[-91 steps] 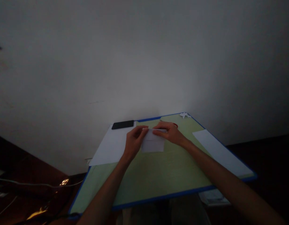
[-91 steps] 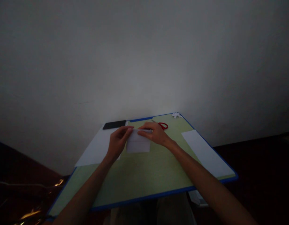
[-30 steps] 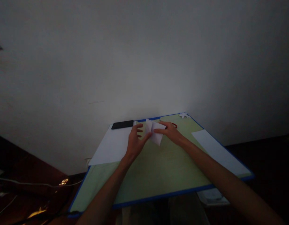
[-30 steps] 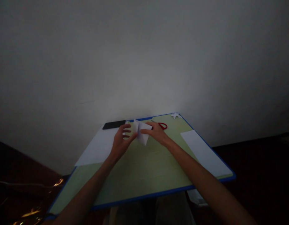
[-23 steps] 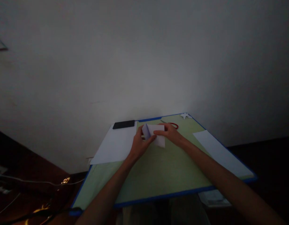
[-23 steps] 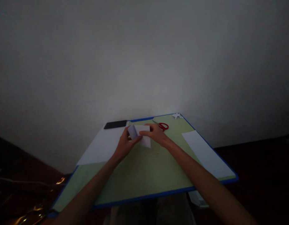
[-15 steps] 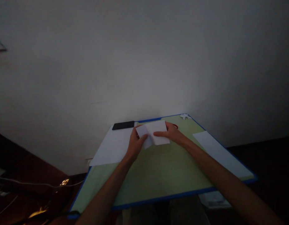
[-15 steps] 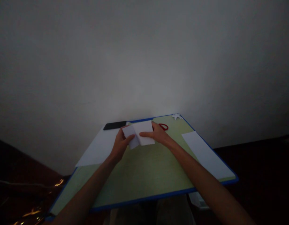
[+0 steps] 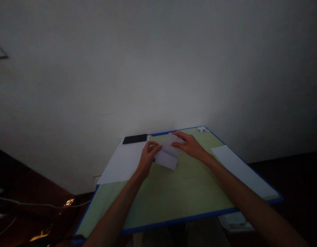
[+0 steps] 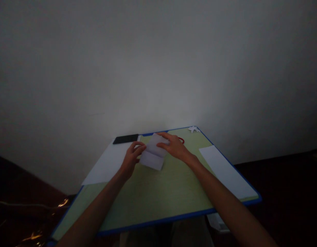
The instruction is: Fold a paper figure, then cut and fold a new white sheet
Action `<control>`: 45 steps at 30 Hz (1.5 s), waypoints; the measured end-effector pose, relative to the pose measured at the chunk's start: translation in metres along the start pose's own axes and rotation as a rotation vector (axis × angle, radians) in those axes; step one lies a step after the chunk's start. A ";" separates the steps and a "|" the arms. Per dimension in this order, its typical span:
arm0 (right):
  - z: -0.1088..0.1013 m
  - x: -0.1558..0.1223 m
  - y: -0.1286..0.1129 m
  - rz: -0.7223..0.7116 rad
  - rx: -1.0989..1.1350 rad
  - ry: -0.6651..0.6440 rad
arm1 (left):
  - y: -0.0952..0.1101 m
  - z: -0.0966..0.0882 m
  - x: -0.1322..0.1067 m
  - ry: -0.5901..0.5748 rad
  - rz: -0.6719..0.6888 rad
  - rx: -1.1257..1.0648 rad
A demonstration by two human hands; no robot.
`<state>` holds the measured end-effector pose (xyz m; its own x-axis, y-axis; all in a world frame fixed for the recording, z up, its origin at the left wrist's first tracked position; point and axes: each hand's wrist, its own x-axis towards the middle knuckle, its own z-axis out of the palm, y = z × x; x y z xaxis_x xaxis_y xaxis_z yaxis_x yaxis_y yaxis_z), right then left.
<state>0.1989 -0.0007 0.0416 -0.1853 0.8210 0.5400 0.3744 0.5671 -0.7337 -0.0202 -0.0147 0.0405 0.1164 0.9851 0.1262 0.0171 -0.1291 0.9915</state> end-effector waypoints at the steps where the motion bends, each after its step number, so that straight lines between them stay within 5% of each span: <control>1: 0.001 -0.001 -0.002 -0.019 -0.013 0.000 | -0.001 -0.001 0.001 -0.026 0.000 0.012; 6: 0.009 -0.003 -0.008 -0.061 -0.010 0.068 | -0.010 0.000 0.003 -0.120 0.075 0.059; 10: 0.017 -0.002 0.001 0.116 0.261 0.195 | -0.010 0.001 0.003 -0.070 0.089 -0.006; 15: 0.023 0.002 0.013 0.262 0.481 0.116 | -0.008 -0.003 0.004 -0.094 0.030 -0.122; 24: 0.015 -0.003 0.004 -0.100 0.213 0.086 | -0.009 -0.007 0.009 -0.118 -0.110 -0.260; 31: 0.019 -0.003 0.010 -0.132 0.168 0.093 | 0.001 -0.009 0.009 -0.124 -0.311 -0.353; 36: 0.016 -0.004 0.006 -0.093 0.173 0.073 | 0.002 -0.005 0.005 -0.160 -0.178 -0.121; 41: 0.010 -0.008 -0.002 0.116 0.318 -0.041 | -0.002 -0.004 0.003 -0.095 -0.078 -0.077; 45: 0.016 -0.009 0.004 0.154 0.248 -0.077 | -0.003 -0.004 0.004 -0.076 0.013 -0.054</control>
<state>0.1875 -0.0045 0.0277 -0.2155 0.8957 0.3890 0.1714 0.4269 -0.8879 -0.0239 -0.0098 0.0378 0.1916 0.9717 0.1385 -0.0379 -0.1336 0.9903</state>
